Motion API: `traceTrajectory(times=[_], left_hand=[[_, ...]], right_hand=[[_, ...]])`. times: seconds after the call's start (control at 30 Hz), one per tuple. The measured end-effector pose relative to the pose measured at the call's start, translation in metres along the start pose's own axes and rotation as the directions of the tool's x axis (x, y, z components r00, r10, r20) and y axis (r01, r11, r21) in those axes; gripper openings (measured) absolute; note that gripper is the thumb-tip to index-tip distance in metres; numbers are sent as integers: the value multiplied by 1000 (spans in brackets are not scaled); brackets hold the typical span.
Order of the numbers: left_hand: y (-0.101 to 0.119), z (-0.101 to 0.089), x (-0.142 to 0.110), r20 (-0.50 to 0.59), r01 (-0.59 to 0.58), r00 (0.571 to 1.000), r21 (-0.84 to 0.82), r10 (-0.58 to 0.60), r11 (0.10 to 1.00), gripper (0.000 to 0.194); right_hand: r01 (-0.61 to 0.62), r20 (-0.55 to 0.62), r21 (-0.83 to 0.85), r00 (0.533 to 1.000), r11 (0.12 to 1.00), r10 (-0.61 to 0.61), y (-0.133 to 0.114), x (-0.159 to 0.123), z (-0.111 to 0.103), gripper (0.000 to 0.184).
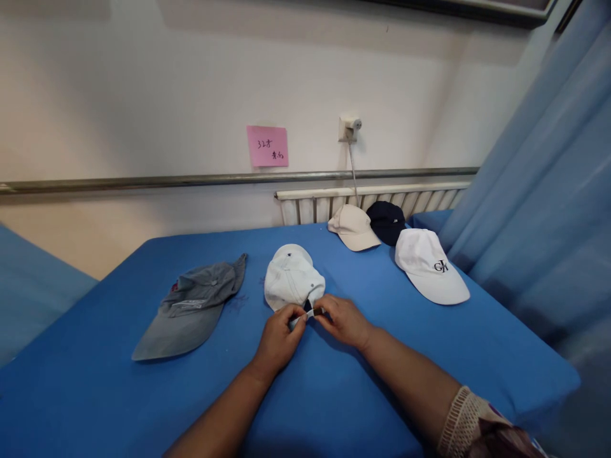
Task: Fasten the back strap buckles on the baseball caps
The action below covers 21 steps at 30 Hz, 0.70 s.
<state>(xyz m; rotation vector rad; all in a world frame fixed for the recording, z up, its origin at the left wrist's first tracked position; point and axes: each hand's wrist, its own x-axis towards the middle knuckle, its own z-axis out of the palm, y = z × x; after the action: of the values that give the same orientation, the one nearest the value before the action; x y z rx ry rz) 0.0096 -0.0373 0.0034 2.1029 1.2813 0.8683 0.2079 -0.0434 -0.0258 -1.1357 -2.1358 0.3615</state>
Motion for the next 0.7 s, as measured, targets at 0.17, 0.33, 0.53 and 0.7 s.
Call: traceTrajectory(times=[0.17,0.33,0.53,0.7], left_hand=[[0,6,1,29,-18,999,-19,18,1000,21],[-3,5,2,28,-12,1000,-36,13,999,23],[-5,8,3,42,3,999,-66,-1,998,24],[-5,11,4,42,11,999,-79,-7,997,25]], right_hand=[[6,2,22,1000,1000,-6,-1,1,2,16],[-7,-3,4,1000,1000,7,-3,2,0,14],[6,7,-12,1000,1000,-6,-4,2,0,12],[16,24,-11,1000,1000,-15,-4,3,3,13]])
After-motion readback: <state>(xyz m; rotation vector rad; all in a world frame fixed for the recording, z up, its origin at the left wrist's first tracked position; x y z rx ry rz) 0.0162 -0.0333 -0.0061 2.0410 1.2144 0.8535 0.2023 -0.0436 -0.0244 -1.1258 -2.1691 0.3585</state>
